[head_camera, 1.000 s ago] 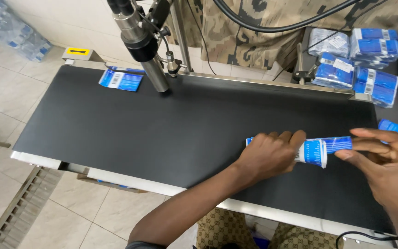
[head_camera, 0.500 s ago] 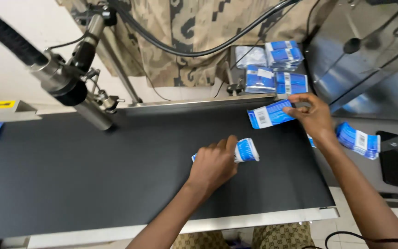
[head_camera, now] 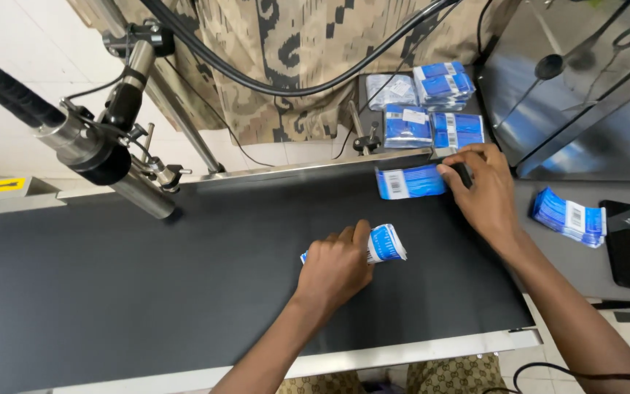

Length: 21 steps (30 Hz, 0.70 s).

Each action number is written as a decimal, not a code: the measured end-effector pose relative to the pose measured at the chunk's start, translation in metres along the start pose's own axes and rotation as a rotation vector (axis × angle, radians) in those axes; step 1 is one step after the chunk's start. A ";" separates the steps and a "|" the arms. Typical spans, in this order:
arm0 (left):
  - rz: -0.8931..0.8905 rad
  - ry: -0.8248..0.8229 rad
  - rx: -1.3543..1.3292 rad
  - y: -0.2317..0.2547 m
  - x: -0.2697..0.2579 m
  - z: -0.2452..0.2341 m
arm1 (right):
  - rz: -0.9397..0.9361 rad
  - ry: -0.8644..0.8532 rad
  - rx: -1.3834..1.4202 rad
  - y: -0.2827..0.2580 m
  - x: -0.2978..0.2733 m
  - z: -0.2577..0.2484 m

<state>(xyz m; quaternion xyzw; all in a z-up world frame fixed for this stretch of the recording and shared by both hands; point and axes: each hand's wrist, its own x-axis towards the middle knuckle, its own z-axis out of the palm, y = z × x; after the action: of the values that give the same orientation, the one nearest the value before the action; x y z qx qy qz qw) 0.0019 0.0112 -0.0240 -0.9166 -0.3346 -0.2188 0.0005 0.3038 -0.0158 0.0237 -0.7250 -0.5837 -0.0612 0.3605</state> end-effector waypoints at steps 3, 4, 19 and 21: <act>0.009 0.018 0.017 0.003 0.001 -0.002 | -0.058 -0.031 0.046 -0.009 -0.004 -0.008; 0.010 0.029 0.042 0.002 0.001 -0.005 | -0.133 -0.048 0.069 -0.009 -0.004 -0.006; 0.066 0.187 -0.063 0.012 0.004 -0.031 | 0.360 -0.608 0.765 -0.098 -0.054 -0.045; 0.064 0.204 -0.064 0.013 0.004 -0.032 | 0.357 -0.556 0.726 -0.099 -0.053 -0.044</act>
<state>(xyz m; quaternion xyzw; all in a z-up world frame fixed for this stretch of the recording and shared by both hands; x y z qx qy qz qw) -0.0005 -0.0014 0.0083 -0.8995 -0.2961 -0.3212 0.0125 0.2136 -0.0784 0.0735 -0.6301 -0.5081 0.4050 0.4252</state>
